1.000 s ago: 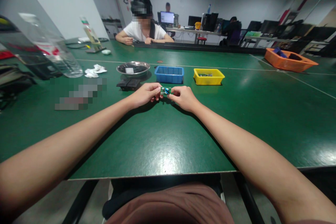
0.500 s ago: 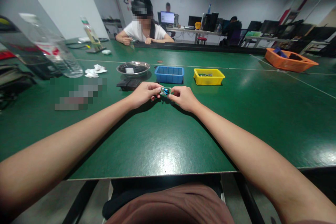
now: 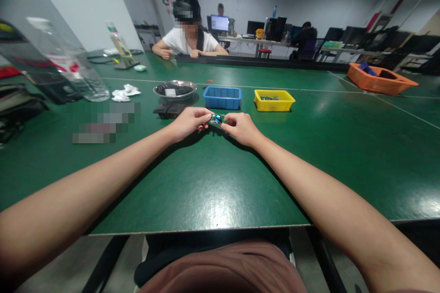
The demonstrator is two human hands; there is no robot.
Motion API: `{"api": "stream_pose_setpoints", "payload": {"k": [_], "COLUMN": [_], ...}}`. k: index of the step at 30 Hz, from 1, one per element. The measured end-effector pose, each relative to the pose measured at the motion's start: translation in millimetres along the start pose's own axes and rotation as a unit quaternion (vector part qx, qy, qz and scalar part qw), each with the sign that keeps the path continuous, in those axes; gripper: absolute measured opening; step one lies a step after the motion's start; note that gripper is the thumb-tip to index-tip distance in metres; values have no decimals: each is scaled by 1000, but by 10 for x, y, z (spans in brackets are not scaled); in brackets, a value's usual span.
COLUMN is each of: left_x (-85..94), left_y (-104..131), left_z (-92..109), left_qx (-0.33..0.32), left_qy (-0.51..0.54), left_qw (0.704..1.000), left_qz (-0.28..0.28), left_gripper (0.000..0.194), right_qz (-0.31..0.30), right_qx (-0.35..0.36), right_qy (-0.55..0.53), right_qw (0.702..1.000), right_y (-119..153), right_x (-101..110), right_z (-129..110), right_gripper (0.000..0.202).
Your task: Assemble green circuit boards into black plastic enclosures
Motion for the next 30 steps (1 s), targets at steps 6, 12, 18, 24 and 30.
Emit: {"api": "stream_pose_setpoints", "payload": {"k": [6,12,18,24,30], "left_x": [9,13,18,26,28], "left_y": [2,12,7,7,9], "left_z": [6,26,23,4,1], "left_qx": [0,2,1,12,18], "left_qy": [3,-2,5,17,20], "left_qw": [1000,1000,1000,999,999], "left_qz": [6,14,23,32,38], "left_gripper": [12,11,11,13,12], "right_qz": [7,11,11,14,11], "right_qx": [3,3,3,-2,-6], "right_qy": [-2,-6,-7,-8,-13], "right_qw": [1000,1000,1000,1000,1000], "right_y": [-2,-2,0,3,1], "right_x": [10,16,17,17,-1], "right_z": [-5,-4,-8,-2,21], "right_gripper": [27,26,26,25,23]}}
Point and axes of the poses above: each hand's wrist, its own y-axis away from the middle knuckle, its own x-axis out of the back of the hand, z = x × y, the point moved 10 cm from there along -y, towards the middle knuckle, and after that the axes turned 12 degrees about y, right-handed, at the moved point
